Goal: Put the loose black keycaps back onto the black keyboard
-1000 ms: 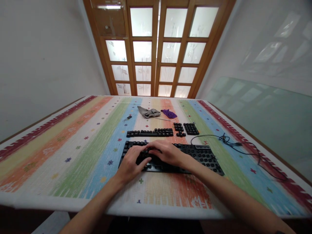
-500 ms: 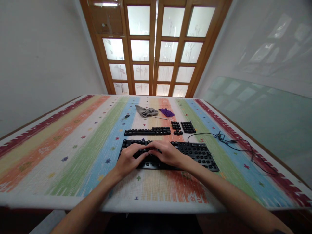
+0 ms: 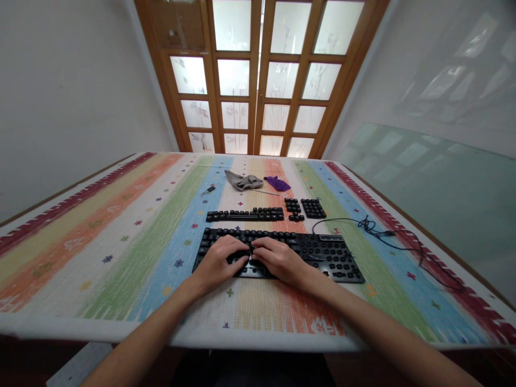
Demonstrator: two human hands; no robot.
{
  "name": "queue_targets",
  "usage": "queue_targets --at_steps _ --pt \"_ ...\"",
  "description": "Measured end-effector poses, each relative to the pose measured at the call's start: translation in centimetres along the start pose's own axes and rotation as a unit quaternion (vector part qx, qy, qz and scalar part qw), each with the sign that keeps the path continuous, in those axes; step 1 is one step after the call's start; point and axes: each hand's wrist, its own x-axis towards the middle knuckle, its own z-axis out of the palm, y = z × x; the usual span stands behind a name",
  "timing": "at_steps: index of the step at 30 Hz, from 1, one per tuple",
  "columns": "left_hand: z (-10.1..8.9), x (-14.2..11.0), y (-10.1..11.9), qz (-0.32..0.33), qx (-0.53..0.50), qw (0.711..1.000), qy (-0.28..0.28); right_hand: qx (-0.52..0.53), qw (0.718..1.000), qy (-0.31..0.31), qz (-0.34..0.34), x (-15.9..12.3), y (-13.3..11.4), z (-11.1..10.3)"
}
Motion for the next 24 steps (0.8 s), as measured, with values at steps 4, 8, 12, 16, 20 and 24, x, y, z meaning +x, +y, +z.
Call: queue_targets --at_steps 4,8,12,16,20,24 --pt "0.1 0.2 0.0 0.004 -0.007 1.000 -0.016 -0.006 1.000 -0.002 0.001 -0.4 -0.3 0.0" --pt "0.2 0.2 0.0 -0.005 -0.013 1.000 -0.019 0.007 1.000 0.000 0.015 -0.4 -0.8 -0.4" --pt "0.2 0.2 0.1 -0.020 -0.012 1.000 -0.019 0.041 0.998 0.007 0.041 -0.3 -1.1 -0.8" --pt "0.3 0.1 0.1 -0.020 -0.007 1.000 -0.014 0.065 0.996 0.022 0.052 -0.2 -1.1 -0.7" --pt "0.5 0.1 -0.1 -0.013 -0.009 1.000 -0.010 0.071 0.995 0.032 0.056 -0.2 -1.0 -0.4" --pt "0.6 0.2 -0.2 -0.009 -0.024 1.000 -0.007 0.072 0.995 0.031 0.054 -0.3 -1.0 -0.1"
